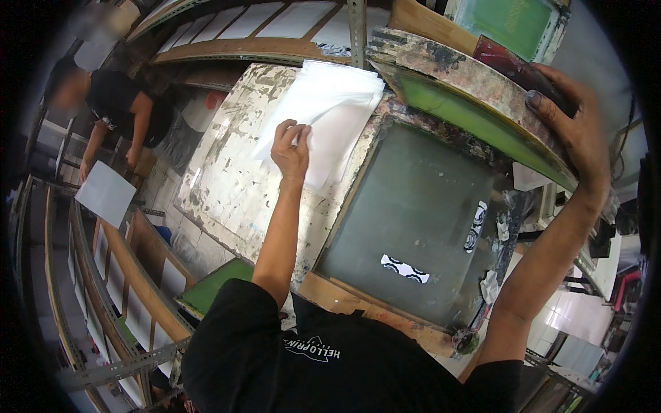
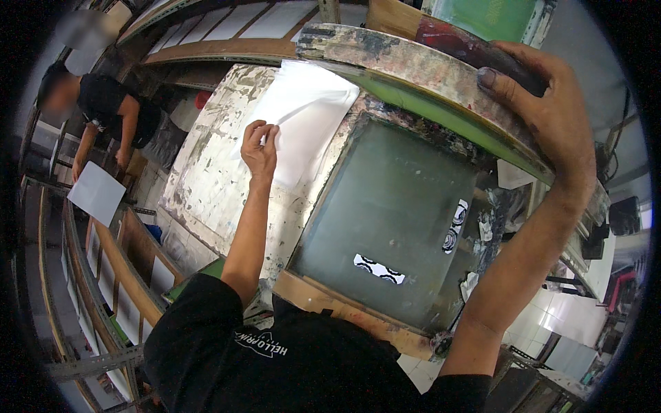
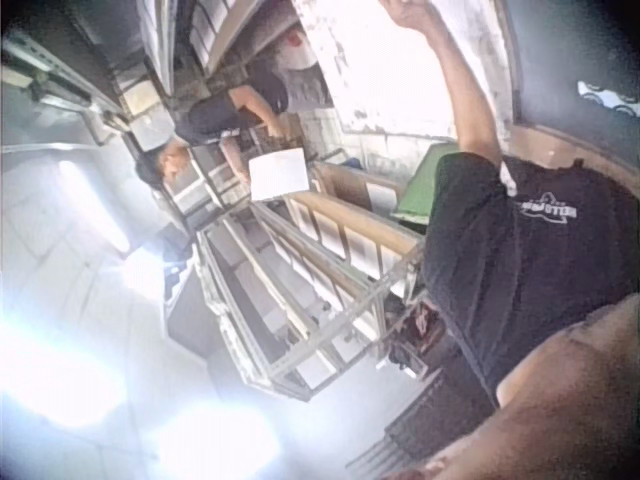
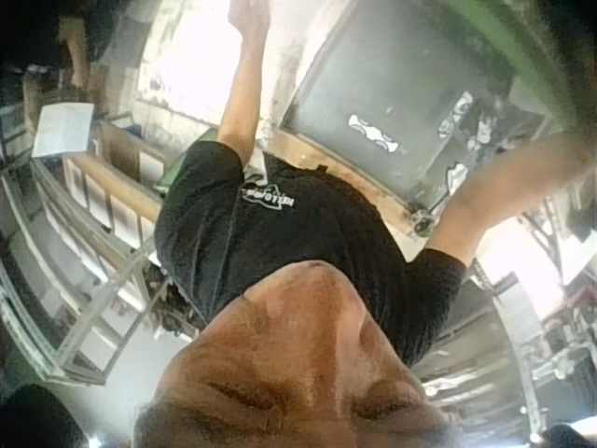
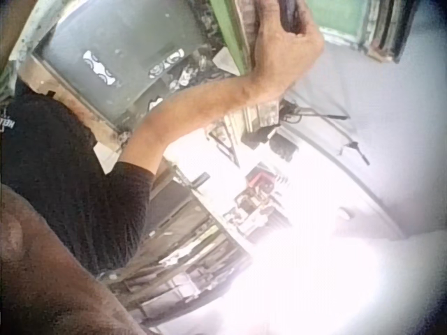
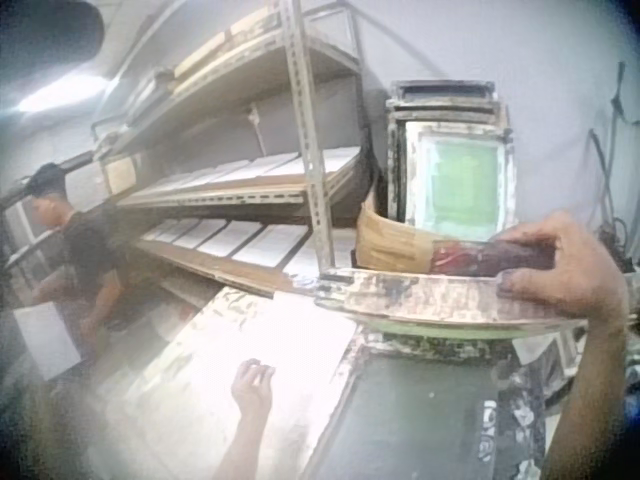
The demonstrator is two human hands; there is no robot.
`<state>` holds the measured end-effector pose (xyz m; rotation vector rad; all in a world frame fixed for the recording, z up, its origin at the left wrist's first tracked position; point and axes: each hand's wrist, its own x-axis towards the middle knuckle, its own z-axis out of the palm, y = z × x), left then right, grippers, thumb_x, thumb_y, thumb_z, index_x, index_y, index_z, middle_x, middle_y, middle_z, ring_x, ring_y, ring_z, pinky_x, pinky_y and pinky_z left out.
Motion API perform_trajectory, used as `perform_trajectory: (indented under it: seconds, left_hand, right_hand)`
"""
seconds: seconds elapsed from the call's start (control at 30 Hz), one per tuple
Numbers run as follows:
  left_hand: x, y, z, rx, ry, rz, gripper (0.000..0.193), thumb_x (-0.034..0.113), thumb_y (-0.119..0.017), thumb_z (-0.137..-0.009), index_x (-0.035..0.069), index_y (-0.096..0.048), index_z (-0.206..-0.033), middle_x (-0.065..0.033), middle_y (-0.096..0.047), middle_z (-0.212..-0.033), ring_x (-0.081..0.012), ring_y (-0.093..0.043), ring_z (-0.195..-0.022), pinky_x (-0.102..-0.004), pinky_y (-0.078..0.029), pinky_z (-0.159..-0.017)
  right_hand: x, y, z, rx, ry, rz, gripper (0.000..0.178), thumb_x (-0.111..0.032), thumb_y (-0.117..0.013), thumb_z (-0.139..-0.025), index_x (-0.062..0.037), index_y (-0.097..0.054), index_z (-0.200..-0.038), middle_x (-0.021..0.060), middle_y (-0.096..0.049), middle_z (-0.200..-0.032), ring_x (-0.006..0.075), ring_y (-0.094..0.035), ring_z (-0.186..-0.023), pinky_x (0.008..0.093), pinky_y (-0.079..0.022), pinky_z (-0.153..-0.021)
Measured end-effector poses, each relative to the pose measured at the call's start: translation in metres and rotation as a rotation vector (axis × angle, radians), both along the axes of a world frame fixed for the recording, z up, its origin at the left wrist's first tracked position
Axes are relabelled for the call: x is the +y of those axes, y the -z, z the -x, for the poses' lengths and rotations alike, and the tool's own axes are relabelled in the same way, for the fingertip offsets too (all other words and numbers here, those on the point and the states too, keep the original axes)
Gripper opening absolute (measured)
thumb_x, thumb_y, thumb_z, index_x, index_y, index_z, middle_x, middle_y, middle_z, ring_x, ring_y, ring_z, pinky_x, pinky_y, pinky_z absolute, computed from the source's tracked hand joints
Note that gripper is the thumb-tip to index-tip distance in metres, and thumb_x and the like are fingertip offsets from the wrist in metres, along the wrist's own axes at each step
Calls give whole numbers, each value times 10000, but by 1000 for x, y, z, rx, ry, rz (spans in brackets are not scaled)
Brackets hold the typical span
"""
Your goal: The person performs screen printing on white paper sheets. They place a sheet on the press, pull a squeegee across the screen to apply green ink, lift the screen, and remove the printed sheet. A coworker assists by stacking the finished prints.
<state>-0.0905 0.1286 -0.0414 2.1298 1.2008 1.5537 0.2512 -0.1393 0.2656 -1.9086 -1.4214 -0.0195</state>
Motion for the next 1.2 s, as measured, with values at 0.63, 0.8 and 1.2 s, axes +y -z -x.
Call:
perform_trajectory:
  seconds: [0.63,0.8,1.2]
  left_hand:
    - [-210,99,-92,788,979,151,572,419,-673,-919,204,-577,-1441,-82,-360,-1627,-421,-205,-1533,-661,-164,-1215]
    - [-224,102,-138,874,1179,93,613,437,-698,-892,238,-566,-1456,-58,-304,-1660,-387,-152,-1557,-635,-87,-1247]
    - [-249,96,-131,876,1344,123,586,402,-722,-880,238,-595,-1429,-37,-312,-1660,-355,-157,-1560,-596,-79,-1268]
  right_hand:
    - [-3,-11,3,-122,-26,100,530,-315,-775,-860,-36,-675,-1300,141,-722,-1182,229,-691,-1037,323,-489,-966]
    - [5,-24,22,-137,48,152,465,-344,-823,-812,-8,-744,-1123,150,-757,-991,222,-708,-849,328,-536,-827]
    - [1,-24,31,-125,-52,74,482,-387,-839,-810,14,-772,-1070,160,-774,-919,237,-712,-798,353,-551,-797]
